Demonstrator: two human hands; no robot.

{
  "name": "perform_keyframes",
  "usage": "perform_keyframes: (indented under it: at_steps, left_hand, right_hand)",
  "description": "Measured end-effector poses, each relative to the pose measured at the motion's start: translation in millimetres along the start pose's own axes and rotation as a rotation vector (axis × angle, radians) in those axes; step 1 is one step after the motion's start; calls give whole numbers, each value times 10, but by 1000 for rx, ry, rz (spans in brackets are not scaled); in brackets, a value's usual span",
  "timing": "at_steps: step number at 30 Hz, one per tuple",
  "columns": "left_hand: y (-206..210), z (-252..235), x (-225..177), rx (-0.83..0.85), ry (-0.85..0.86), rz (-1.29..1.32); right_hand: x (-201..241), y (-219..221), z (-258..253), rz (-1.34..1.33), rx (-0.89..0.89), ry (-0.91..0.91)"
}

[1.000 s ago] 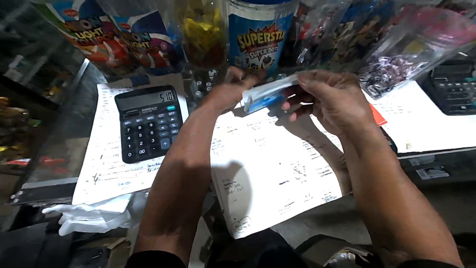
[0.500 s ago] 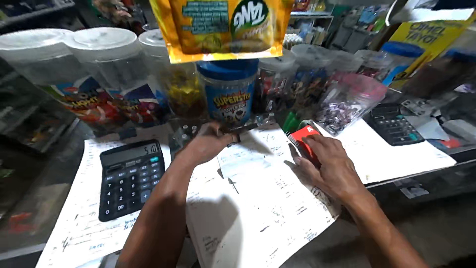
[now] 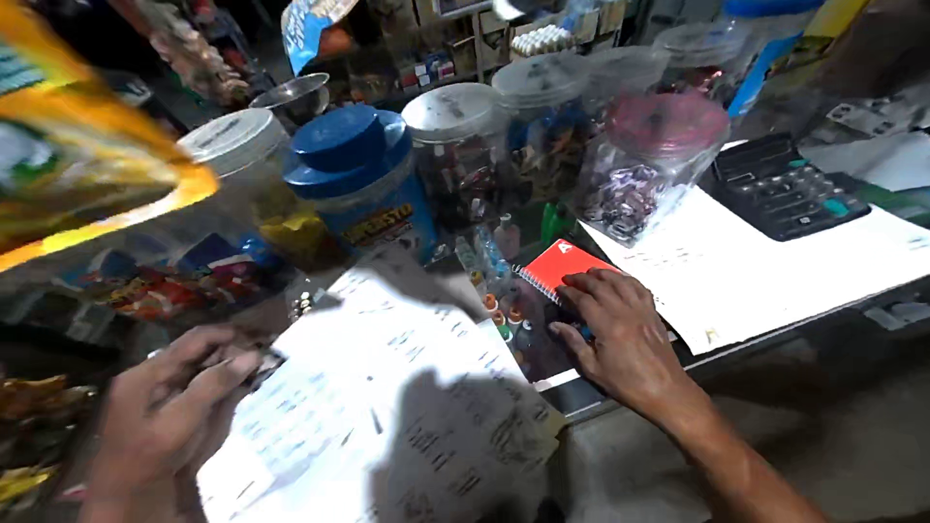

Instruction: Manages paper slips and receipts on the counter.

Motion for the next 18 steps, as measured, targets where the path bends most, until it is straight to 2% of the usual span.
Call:
perform_keyframes:
  at_steps: [3,8,12,18]
  left_hand:
    - [-230,195,-77,-26,19,10]
    - [-379,276,-22,-72,-19,-17]
    - [-330,214,-69,-49,-34,-1]
    - [-16,-107,-149,-18,-66,93]
  right_hand:
    - [6,-12,18,-10,-29,9]
    - [19,-32,26,-15,-59,2]
    - [19,-30,33,-13,-83,7]
    - [17,-25,32,-15,-105,17]
Point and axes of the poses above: each hand's wrist, its own z-axis away from the middle knuckle, its own y-axis out of the palm, x = y × z, the point moved 8 cm from there along -z, towards the middle knuckle, and after that the axes turned 5 degrees about y, right-handed, at the moved point
